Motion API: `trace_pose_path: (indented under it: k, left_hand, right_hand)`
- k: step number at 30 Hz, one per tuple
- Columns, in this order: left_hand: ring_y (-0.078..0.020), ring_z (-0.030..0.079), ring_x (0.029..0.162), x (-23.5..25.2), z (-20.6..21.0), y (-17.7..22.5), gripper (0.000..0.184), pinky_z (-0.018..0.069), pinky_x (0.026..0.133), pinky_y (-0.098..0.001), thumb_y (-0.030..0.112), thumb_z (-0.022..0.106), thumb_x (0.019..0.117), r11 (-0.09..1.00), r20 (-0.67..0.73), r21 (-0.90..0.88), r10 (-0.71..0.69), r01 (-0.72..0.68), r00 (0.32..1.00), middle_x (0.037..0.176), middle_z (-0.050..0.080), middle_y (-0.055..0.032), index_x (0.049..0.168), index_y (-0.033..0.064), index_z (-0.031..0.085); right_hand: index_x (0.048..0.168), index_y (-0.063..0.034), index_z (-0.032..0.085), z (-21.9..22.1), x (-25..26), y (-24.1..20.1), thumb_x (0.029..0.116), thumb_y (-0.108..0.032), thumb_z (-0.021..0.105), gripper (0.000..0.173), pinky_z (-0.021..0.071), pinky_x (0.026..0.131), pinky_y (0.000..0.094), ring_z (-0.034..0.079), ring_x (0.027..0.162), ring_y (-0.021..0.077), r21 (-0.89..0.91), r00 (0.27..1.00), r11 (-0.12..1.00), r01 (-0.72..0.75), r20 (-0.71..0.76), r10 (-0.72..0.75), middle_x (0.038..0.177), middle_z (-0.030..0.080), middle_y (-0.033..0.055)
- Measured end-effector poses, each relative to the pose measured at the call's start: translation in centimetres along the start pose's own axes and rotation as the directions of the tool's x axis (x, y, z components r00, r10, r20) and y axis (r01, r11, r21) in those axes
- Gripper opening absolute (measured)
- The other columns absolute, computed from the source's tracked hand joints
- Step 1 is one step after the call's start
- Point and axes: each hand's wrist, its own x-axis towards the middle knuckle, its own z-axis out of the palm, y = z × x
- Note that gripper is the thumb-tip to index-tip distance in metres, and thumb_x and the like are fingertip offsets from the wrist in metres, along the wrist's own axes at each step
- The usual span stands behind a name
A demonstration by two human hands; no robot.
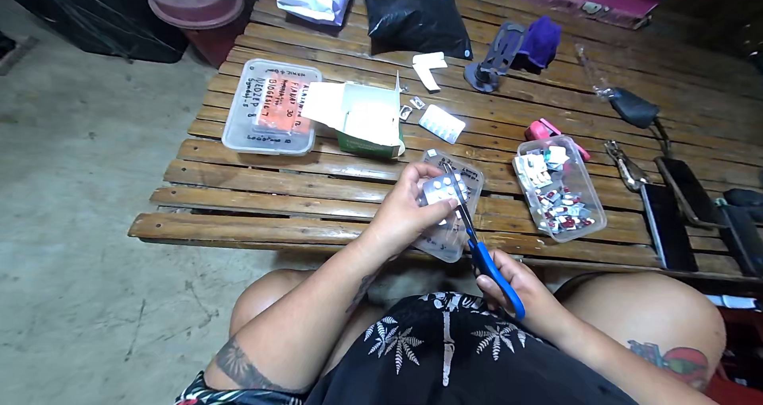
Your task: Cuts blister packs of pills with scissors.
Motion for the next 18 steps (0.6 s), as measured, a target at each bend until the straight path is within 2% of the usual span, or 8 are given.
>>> trace_pose_path:
  k: [2, 3, 6, 8, 15, 18]
  left_hand:
    - [-0.0157, 0.073, 0.081, 0.09, 0.07, 0.03, 0.039, 0.0621, 0.074, -0.0309, 0.006, 0.065, 0.0971, 0.999, 0.011, 0.014, -0.039, 0.039, 0.999, 0.099, 0.071, -0.0086, 0.131, 0.0094, 0.046]
    - [-0.0152, 0.072, 0.079, 0.13, 0.17, 0.08, 0.034, 0.0622, 0.074, -0.0305, 0.010, 0.063, 0.0993, 0.997, 0.018, 0.032, -0.065, 0.065, 0.998, 0.095, 0.071, -0.0079, 0.130, 0.0078, 0.048]
    - [-0.0109, 0.069, 0.070, 0.09, 0.43, 0.29, 0.021, 0.0600, 0.067, -0.0250, 0.016, 0.054, 0.1059, 0.991, 0.043, 0.084, -0.106, 0.102, 0.993, 0.081, 0.068, -0.0035, 0.123, 0.0041, 0.057]
    - [-0.0079, 0.067, 0.067, 0.10, 0.38, 0.20, 0.016, 0.0578, 0.063, -0.0218, 0.015, 0.052, 0.1066, 0.992, 0.049, 0.098, -0.087, 0.081, 0.995, 0.077, 0.068, -0.0009, 0.117, 0.0039, 0.060]
    - [-0.0051, 0.064, 0.066, 0.04, 0.26, 0.08, 0.015, 0.0542, 0.062, -0.0186, 0.011, 0.052, 0.1051, 0.994, 0.120, 0.095, -0.073, 0.061, 0.990, 0.076, 0.066, 0.0000, 0.115, 0.0042, 0.060]
    - [-0.0046, 0.064, 0.065, 0.08, 0.20, 0.05, 0.014, 0.0541, 0.062, -0.0181, 0.010, 0.051, 0.1049, 0.995, 0.139, 0.082, -0.075, 0.064, 0.987, 0.075, 0.066, 0.0006, 0.114, 0.0046, 0.060]
  right_hand:
    - [0.107, -0.0132, 0.055, 0.00, 0.03, 0.00, 0.0980, -0.038, 0.066, 0.028, 0.0488, 0.055, 0.0143, 0.056, 0.060, -0.0038, 0.008, 1.000, 1.000, 0.006, -0.002, -0.006, 0.075, 0.058, -0.0124]
    - [0.107, -0.0133, 0.055, 0.02, 0.05, -0.04, 0.0979, -0.037, 0.066, 0.028, 0.0491, 0.056, 0.0144, 0.056, 0.061, -0.0035, 0.009, 1.000, 1.000, 0.003, -0.006, -0.003, 0.075, 0.058, -0.0123]
    - [0.108, -0.0133, 0.055, 0.06, 0.03, -0.20, 0.0977, -0.036, 0.066, 0.027, 0.0493, 0.056, 0.0147, 0.056, 0.061, -0.0031, 0.021, 1.000, 1.000, -0.009, -0.008, 0.009, 0.076, 0.059, -0.0119]
    - [0.109, -0.0126, 0.054, 0.07, 0.04, -0.26, 0.0986, -0.035, 0.065, 0.027, 0.0500, 0.057, 0.0148, 0.058, 0.063, -0.0030, 0.026, 1.000, 1.000, -0.013, 0.003, 0.013, 0.078, 0.060, -0.0117]
    - [0.114, -0.0114, 0.052, 0.08, 0.19, -0.37, 0.0971, -0.039, 0.066, 0.035, 0.0522, 0.061, 0.0163, 0.060, 0.068, -0.0018, 0.059, 0.999, 0.997, -0.042, 0.035, 0.040, 0.083, 0.061, -0.0107]
    - [0.112, -0.0123, 0.052, 0.06, 0.20, -0.33, 0.0968, -0.040, 0.066, 0.034, 0.0515, 0.059, 0.0155, 0.059, 0.066, -0.0026, 0.050, 0.999, 0.998, -0.036, 0.029, 0.035, 0.082, 0.060, -0.0114]
